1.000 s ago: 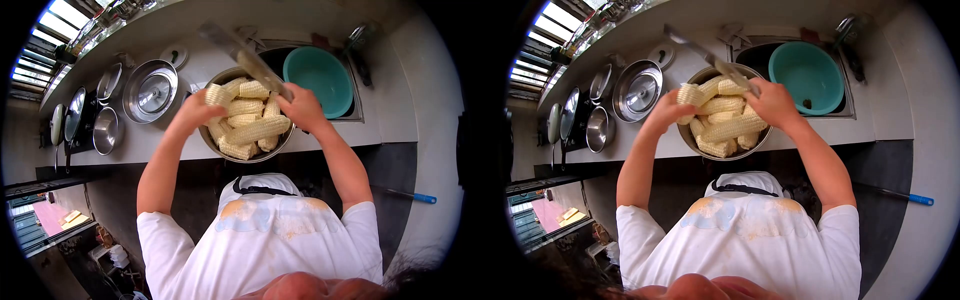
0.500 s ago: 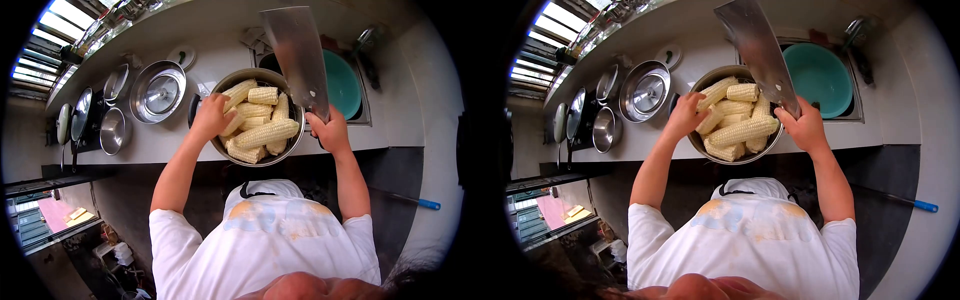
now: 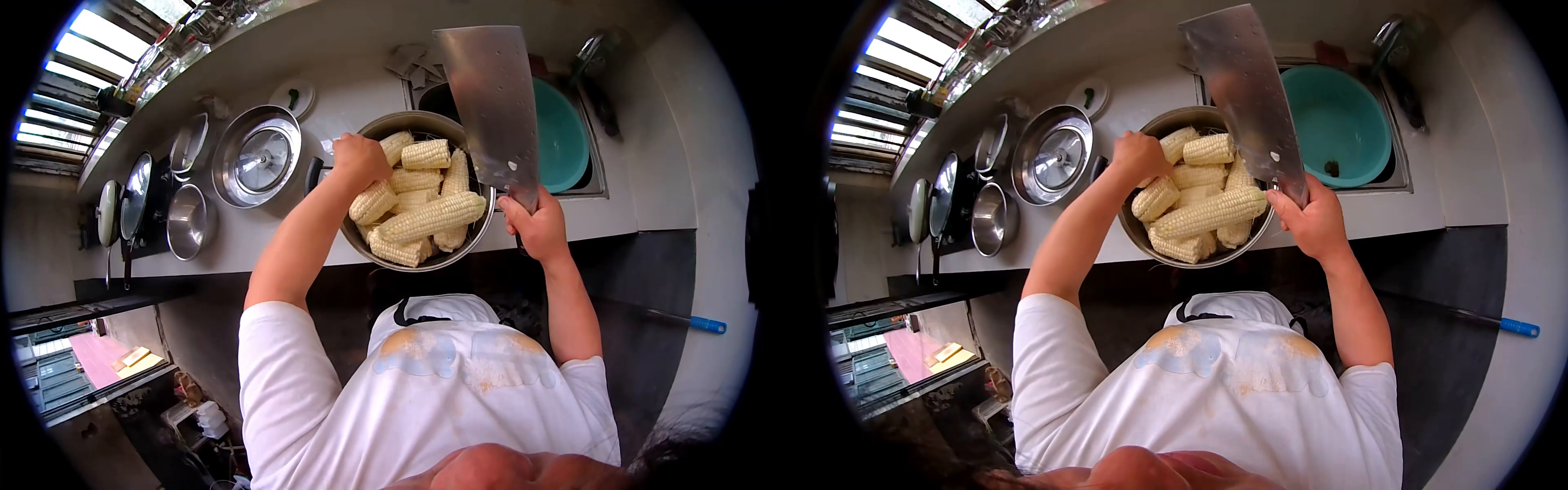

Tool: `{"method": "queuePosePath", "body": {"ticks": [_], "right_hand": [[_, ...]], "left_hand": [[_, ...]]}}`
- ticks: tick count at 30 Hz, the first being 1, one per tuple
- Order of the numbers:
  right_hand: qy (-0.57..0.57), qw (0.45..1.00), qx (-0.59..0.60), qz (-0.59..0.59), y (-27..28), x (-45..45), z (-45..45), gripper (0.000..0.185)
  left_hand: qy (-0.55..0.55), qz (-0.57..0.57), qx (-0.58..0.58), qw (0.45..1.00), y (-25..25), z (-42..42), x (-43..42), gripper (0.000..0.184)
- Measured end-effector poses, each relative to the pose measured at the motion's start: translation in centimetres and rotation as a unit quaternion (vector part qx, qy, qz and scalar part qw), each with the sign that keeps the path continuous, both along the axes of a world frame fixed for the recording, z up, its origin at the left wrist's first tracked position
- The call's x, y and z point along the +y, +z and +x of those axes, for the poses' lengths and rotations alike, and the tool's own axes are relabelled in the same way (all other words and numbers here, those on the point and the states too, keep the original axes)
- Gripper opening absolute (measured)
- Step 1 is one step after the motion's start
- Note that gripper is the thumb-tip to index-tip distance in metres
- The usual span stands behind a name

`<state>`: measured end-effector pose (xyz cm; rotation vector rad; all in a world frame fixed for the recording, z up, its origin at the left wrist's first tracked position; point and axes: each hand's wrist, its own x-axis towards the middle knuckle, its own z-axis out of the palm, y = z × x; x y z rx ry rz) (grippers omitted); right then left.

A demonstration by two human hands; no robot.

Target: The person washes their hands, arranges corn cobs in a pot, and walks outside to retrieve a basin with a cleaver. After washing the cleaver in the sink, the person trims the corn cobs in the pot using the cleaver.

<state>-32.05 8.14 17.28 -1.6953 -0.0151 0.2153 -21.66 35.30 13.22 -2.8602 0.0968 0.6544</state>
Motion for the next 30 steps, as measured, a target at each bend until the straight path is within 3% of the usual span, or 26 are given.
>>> {"method": "queuePosePath", "body": {"ticks": [7, 8, 9, 10, 11, 12, 13, 14, 16, 25, 28, 30], "right_hand": [[0.030, 0.999, -0.013, -0.004, -0.4, -0.4, -0.3, 0.030], [0.052, 0.998, -0.028, 0.000, -0.5, -0.3, -0.2, 0.030], [0.052, 0.998, -0.027, 0.001, -0.5, 0.0, -0.2, 0.030], [0.080, 0.995, -0.056, -0.033, -0.5, 0.5, -0.2, 0.031], [0.108, 0.988, -0.086, -0.068, -0.4, 1.2, -0.2, 0.031], [0.127, 0.976, -0.097, -0.145, 0.6, 1.8, -0.3, 0.032], [0.128, 0.977, -0.096, -0.144, 1.1, 2.5, -0.3, 0.032], [0.136, 0.965, -0.166, -0.153, 1.5, 3.3, -0.3, 0.033], [0.153, 0.939, -0.263, -0.160, 1.7, 4.4, -0.1, 0.035], [0.211, 0.891, -0.344, -0.206, 2.6, 5.9, 0.1, 0.046], [0.201, 0.881, -0.380, -0.198, 2.5, 6.1, 0.1, 0.050], [0.204, 0.877, -0.384, -0.207, 2.9, 6.1, 0.0, 0.052]], "left_hand": [[0.047, -0.102, -0.102, 0.988, 3.8, -2.7, 4.0, 0.056], [0.150, -0.277, -0.066, 0.947, 4.6, -3.5, 4.7, 0.057], [0.246, -0.440, -0.025, 0.863, 5.0, -4.3, 5.2, 0.059], [0.281, -0.509, 0.003, 0.813, 5.1, -5.0, 5.7, 0.063], [0.282, -0.508, 0.004, 0.814, 4.9, -5.7, 5.8, 0.063], [0.294, -0.602, 0.041, 0.741, 4.5, -6.4, 5.8, 0.063], [0.301, -0.687, 0.077, 0.656, 4.1, -7.1, 5.7, 0.065], [0.299, -0.718, 0.076, 0.624, 3.8, -7.7, 5.3, 0.064], [0.282, -0.742, 0.082, 0.602, 3.9, -8.8, 4.5, 0.062], [0.226, -0.803, 0.124, 0.538, 3.4, -9.8, 3.7, 0.055], [0.209, -0.857, 0.123, 0.454, 1.8, -9.9, 4.0, 0.056], [0.217, -0.858, 0.134, 0.447, 3.0, -10.0, 4.2, 0.056]]}}
